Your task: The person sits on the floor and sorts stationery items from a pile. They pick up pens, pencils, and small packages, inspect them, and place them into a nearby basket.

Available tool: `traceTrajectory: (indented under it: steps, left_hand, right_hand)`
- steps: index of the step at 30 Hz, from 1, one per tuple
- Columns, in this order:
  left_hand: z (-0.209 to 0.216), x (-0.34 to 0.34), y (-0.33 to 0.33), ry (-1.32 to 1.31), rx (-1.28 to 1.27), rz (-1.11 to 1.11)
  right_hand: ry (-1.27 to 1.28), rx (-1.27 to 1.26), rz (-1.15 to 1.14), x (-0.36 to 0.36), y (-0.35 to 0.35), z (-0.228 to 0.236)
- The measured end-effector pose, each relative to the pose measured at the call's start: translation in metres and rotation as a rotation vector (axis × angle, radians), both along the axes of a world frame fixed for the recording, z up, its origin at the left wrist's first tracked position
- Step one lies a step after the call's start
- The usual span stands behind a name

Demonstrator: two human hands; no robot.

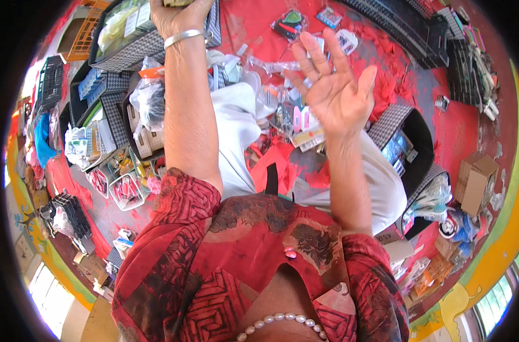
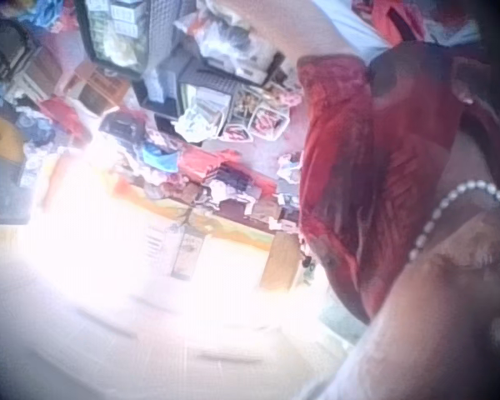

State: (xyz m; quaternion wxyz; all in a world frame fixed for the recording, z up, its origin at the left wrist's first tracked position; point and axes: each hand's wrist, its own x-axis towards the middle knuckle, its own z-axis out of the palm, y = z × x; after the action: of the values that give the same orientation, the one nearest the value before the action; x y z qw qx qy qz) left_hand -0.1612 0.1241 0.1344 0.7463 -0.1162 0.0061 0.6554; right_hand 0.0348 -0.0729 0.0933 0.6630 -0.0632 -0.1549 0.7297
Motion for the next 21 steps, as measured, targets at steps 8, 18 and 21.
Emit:
traceTrajectory:
  steps: [8,18,21]
  left_hand:
    - [-0.028,0.072,-0.035,0.512,-0.152,-0.368]
    - [-0.056,0.096,-0.060,0.681,-0.233,-0.688]
    - [-0.066,0.110,-0.059,0.791,-0.335,-0.701]
  right_hand:
    - [-1.981,-0.253,-0.032,0.122,0.057,-0.114]
    - [-2.397,0.451,0.477,0.119,0.062,-0.270]
    - [-2.389,0.558,0.130,0.096,0.060,-0.319]
